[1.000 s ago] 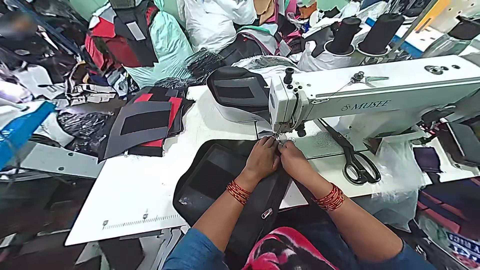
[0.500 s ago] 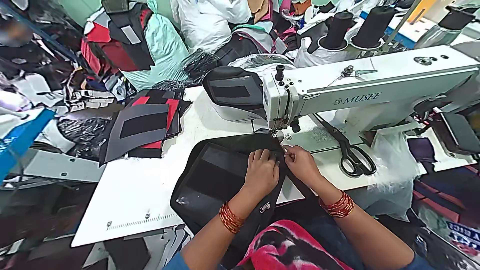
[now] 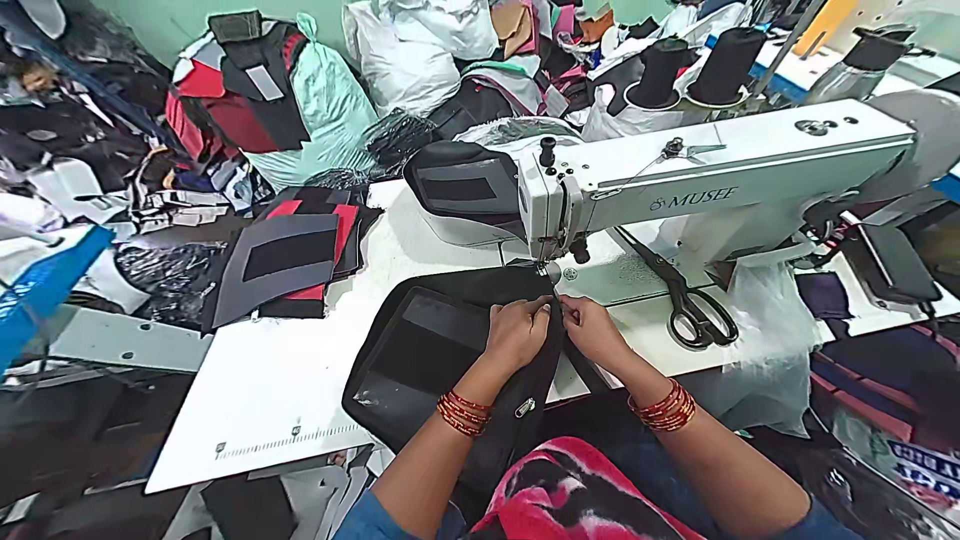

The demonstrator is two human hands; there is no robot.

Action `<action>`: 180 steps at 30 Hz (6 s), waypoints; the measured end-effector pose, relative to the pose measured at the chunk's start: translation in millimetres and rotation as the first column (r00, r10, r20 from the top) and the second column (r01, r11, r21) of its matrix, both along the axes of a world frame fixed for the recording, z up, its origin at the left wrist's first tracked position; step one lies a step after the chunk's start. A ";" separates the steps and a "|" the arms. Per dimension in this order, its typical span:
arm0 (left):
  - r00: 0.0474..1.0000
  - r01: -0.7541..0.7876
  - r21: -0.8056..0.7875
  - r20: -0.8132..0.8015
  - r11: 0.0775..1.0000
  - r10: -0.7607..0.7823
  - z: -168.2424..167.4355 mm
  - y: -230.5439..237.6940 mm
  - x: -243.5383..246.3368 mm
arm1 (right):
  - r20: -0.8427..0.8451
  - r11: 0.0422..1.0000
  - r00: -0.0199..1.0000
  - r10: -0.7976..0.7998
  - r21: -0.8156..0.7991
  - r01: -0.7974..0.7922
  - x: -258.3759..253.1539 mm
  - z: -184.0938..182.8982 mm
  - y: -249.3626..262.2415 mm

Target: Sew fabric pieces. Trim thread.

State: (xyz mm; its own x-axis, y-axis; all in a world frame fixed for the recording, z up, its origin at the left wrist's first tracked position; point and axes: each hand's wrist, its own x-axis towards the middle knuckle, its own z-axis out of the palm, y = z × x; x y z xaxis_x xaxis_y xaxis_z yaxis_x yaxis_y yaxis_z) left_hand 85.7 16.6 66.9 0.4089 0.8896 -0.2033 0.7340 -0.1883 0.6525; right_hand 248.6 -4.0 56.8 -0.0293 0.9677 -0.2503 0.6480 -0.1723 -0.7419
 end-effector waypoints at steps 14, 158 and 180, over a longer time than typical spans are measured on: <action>0.939 0.185 0.164 -0.321 0.969 -0.125 -17.2 -9.6 9.5 | -0.080 0.999 0.997 0.013 0.045 -0.009 5.6 -7.3 -0.2; 0.988 0.152 0.346 -0.088 0.926 -0.130 -23.4 55.6 -0.4 | 0.309 0.993 0.944 0.114 -0.005 -0.118 -2.2 5.2 30.8; 0.938 0.336 0.397 -0.218 0.854 -0.268 -41.1 25.2 -22.3 | 0.133 0.999 0.990 0.037 0.024 -0.040 -3.8 0.5 2.4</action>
State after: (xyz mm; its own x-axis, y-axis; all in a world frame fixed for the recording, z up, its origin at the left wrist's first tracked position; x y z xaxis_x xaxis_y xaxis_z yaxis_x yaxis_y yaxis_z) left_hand 63.4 41.8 25.8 0.6664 0.7410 0.0827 0.6778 -0.6482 0.3470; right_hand 244.7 -1.6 57.4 -0.0352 0.9729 -0.2284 0.7465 -0.1264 -0.6532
